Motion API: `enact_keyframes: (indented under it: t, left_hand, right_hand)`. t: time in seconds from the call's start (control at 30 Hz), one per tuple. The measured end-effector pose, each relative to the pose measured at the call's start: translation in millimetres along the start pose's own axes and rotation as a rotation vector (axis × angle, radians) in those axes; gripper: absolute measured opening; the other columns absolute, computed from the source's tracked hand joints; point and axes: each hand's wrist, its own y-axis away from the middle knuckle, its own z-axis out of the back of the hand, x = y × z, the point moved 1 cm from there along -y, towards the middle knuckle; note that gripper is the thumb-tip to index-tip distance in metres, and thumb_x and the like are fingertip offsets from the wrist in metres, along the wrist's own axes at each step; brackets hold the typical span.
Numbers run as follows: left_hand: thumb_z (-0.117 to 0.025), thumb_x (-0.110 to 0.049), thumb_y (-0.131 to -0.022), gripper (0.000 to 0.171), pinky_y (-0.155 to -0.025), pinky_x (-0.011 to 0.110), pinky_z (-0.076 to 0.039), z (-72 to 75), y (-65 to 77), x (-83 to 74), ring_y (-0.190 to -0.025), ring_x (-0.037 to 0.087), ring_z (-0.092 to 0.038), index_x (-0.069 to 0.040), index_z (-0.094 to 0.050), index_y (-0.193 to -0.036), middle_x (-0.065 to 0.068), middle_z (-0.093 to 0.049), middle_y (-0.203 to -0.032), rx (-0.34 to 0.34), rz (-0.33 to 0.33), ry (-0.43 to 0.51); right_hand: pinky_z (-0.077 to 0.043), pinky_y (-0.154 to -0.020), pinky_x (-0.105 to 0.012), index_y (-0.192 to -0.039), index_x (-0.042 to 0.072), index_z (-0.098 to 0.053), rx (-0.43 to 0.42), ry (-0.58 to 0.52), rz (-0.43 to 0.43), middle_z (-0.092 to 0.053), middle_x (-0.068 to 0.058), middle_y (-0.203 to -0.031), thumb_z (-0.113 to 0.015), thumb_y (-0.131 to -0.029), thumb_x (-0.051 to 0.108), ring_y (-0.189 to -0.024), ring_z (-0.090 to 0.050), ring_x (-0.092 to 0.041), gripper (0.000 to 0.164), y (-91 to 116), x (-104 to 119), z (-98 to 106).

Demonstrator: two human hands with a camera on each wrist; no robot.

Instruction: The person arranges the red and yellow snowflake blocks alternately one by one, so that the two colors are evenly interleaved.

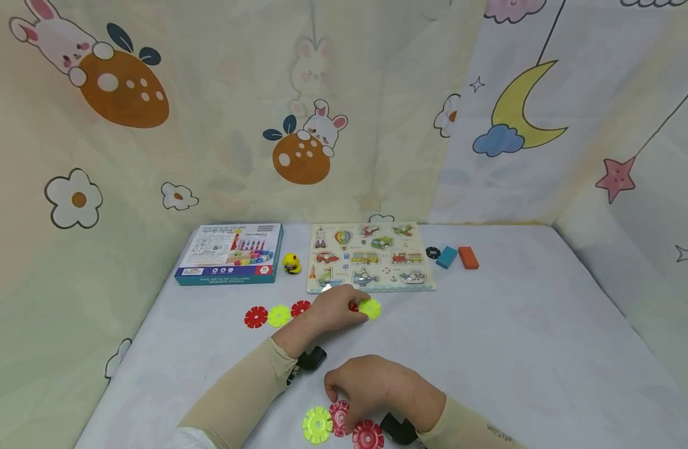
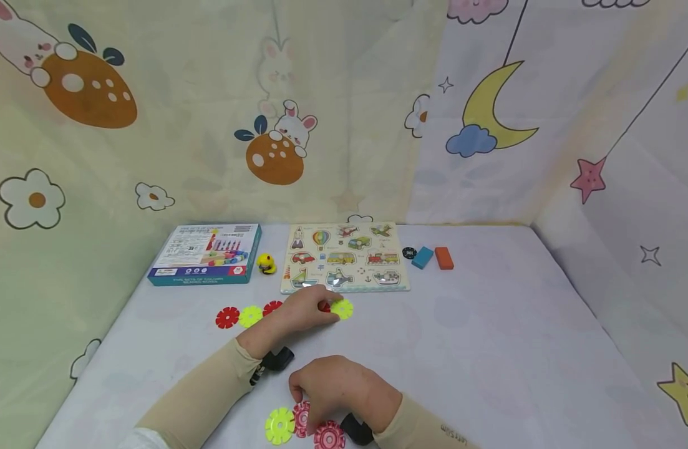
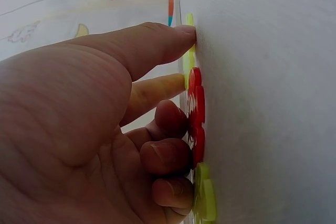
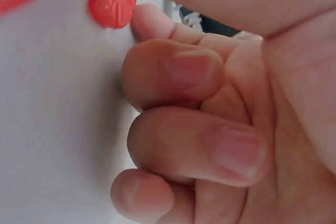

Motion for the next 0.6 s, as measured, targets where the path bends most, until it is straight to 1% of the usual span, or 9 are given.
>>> enact_keyframes:
  t: [0.1,0.17,0.27,0.4,0.5,0.57,0.6]
  left_hand:
    - [-0.072,-0.04,-0.081,0.047,-0.078,0.026,-0.042,-1.8,-1.1,1.8,-0.09,0.009,-0.049,-0.025,-0.063,-0.125,-0.011,-0.06,-0.111,-0.007,-0.001,-0.004]
    - [-0.072,-0.041,-0.081,0.047,-0.078,0.026,-0.041,-2.6,-1.3,2.5,-0.09,0.009,-0.049,-0.025,-0.063,-0.125,-0.011,-0.06,-0.111,-0.009,-0.002,-0.004]
    - [-0.072,-0.04,-0.081,0.047,-0.079,0.026,-0.042,-2.9,-1.1,2.6,-0.091,0.009,-0.049,-0.025,-0.063,-0.125,-0.011,-0.06,-0.112,-0.007,-0.003,-0.001]
    - [-0.072,-0.04,-0.081,0.046,-0.079,0.027,-0.042,-2.9,-0.9,2.8,-0.09,0.009,-0.049,-0.024,-0.063,-0.124,-0.01,-0.06,-0.112,-0.006,-0.01,0.001]
    - [-0.072,-0.04,-0.081,0.047,-0.078,0.026,-0.041,-2.0,-0.7,2.5,-0.09,0.009,-0.049,-0.024,-0.063,-0.124,-0.01,-0.06,-0.111,-0.005,-0.009,0.001]
    - [-0.072,-0.04,-0.081,0.047,-0.076,0.026,-0.041,-1.8,-1.0,2.7,-0.088,0.009,-0.049,-0.024,-0.063,-0.125,-0.01,-0.06,-0.109,-0.006,-0.011,-0.001]
    - [-0.072,-0.039,-0.081,0.047,-0.074,0.026,-0.041,-1.7,-0.9,2.5,-0.087,0.01,-0.049,-0.024,-0.063,-0.125,-0.01,-0.06,-0.105,-0.005,-0.008,-0.005]
  right_hand:
    - [-0.036,-0.053,-0.024,-0.08,0.03,-0.057,-0.019,0.067,-0.018,-0.049,0.013,-0.064,-0.085,-0.066,0.036,-0.058,-0.045,-0.003,0.032,1,6,-1]
    - [-0.037,-0.053,-0.023,-0.078,0.029,-0.057,-0.009,0.054,-0.023,-0.05,0.013,-0.064,-0.085,-0.067,0.034,-0.058,-0.045,-0.003,0.03,2,8,-1]
    - [-0.038,-0.053,-0.023,-0.075,0.027,-0.057,0.018,-0.033,-0.006,-0.051,0.012,-0.063,-0.081,-0.073,0.029,-0.059,-0.046,-0.003,0.024,4,10,1]
    - [-0.039,-0.052,-0.022,-0.07,0.024,-0.059,0.045,-0.184,0.061,-0.05,0.011,-0.061,-0.076,-0.078,0.024,-0.059,-0.047,-0.003,0.018,9,6,8]
    - [-0.041,-0.053,-0.021,-0.071,0.023,-0.062,0.022,-0.267,0.107,-0.052,0.011,-0.062,-0.074,-0.079,0.022,-0.059,-0.049,-0.002,0.015,14,1,18]
    - [-0.046,-0.055,-0.022,-0.076,0.022,-0.063,-0.012,-0.336,0.117,-0.056,0.011,-0.065,-0.073,-0.08,0.02,-0.059,-0.053,-0.003,0.011,19,-3,27]
    - [-0.048,-0.056,-0.023,-0.081,0.021,-0.064,-0.029,-0.379,0.114,-0.057,0.01,-0.068,-0.073,-0.08,0.019,-0.059,-0.055,-0.004,0.009,22,-6,32]
